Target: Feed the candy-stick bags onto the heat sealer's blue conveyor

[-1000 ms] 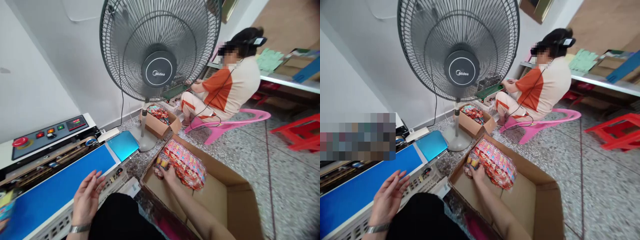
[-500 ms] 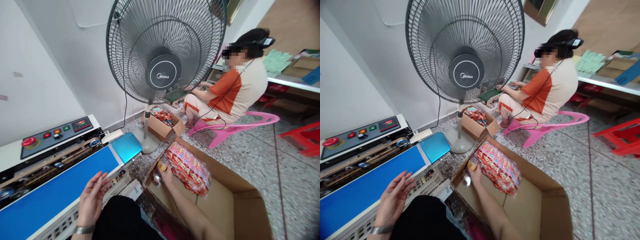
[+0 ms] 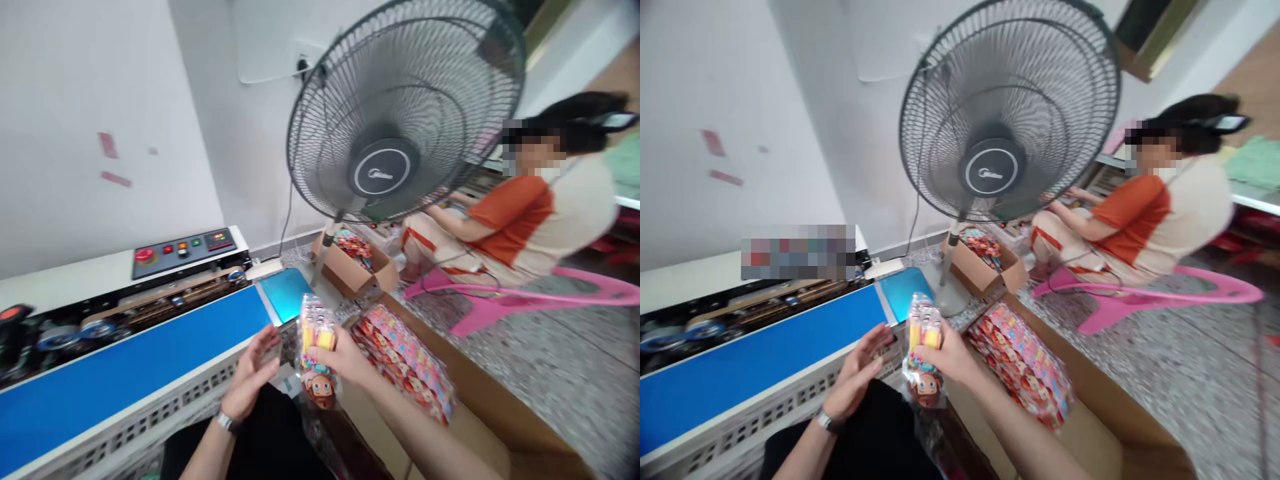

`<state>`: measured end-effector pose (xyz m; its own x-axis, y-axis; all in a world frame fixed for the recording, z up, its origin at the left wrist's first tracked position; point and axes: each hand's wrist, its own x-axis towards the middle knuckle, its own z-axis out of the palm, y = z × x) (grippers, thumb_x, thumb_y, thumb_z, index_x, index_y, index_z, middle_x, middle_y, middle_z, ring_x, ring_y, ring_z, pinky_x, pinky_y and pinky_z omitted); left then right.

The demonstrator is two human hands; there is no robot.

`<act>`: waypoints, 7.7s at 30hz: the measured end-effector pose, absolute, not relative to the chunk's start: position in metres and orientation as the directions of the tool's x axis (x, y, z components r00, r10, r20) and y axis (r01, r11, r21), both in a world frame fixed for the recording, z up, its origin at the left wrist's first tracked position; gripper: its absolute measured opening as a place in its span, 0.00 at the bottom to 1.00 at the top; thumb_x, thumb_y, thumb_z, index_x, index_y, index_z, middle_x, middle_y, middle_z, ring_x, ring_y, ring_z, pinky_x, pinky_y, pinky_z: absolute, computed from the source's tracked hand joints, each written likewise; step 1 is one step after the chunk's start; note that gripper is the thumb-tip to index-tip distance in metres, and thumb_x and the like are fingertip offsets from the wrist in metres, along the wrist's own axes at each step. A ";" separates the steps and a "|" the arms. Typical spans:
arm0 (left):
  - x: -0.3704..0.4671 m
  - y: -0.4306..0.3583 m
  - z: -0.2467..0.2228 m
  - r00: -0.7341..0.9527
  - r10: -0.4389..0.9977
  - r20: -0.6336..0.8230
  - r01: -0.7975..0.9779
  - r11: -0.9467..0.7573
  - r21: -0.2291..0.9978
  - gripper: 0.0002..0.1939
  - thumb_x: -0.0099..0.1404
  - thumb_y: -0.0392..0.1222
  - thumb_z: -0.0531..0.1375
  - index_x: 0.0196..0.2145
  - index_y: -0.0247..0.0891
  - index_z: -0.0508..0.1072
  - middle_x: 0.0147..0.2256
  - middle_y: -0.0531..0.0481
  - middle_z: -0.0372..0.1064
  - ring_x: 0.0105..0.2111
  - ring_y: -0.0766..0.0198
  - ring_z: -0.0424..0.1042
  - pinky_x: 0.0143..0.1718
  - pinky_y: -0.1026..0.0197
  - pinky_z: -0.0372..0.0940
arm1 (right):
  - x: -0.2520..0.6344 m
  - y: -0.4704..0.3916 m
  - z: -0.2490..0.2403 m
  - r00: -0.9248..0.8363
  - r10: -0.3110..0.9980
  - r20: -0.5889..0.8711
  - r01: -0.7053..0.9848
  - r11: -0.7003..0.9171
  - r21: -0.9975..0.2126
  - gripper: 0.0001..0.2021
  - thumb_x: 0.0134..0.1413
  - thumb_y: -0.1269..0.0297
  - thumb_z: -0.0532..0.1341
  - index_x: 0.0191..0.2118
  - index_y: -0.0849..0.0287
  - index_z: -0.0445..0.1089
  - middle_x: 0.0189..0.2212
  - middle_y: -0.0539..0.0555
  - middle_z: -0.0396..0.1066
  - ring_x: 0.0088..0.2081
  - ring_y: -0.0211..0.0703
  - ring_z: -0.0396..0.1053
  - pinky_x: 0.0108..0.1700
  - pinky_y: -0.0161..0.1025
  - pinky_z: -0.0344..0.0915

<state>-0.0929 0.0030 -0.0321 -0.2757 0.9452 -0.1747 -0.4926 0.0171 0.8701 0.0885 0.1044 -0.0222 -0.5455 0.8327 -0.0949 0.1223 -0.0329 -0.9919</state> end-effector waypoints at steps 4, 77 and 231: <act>-0.097 0.003 -0.032 -0.351 0.924 -0.150 -0.632 -0.116 0.766 0.26 0.49 0.40 0.65 0.47 0.40 0.68 0.49 0.41 0.66 0.48 0.53 0.66 0.48 0.54 0.60 | 0.012 0.099 -0.012 -0.695 0.713 -0.090 0.199 0.070 -0.978 0.21 0.37 0.66 0.65 0.42 0.57 0.66 0.33 0.50 0.72 0.32 0.43 0.69 0.34 0.38 0.66; -0.155 -0.004 -0.047 -0.792 0.537 -0.292 -0.555 -0.433 0.710 0.21 0.47 0.41 0.67 0.39 0.38 0.67 0.38 0.48 0.73 0.35 0.63 0.72 0.40 0.60 0.64 | -0.090 0.201 -0.066 -0.436 0.897 -0.076 0.446 0.142 -0.884 0.14 0.43 0.66 0.60 0.39 0.57 0.61 0.22 0.47 0.67 0.24 0.39 0.68 0.23 0.32 0.61; -0.152 -0.002 -0.049 -0.852 0.449 -0.271 -0.474 -0.441 0.762 0.25 0.45 0.39 0.67 0.41 0.39 0.64 0.40 0.46 0.71 0.37 0.59 0.72 0.39 0.58 0.66 | -0.084 0.118 -0.046 -0.812 0.583 0.030 0.119 0.216 -0.969 0.10 0.50 0.60 0.57 0.38 0.57 0.61 0.29 0.49 0.69 0.30 0.38 0.68 0.32 0.33 0.64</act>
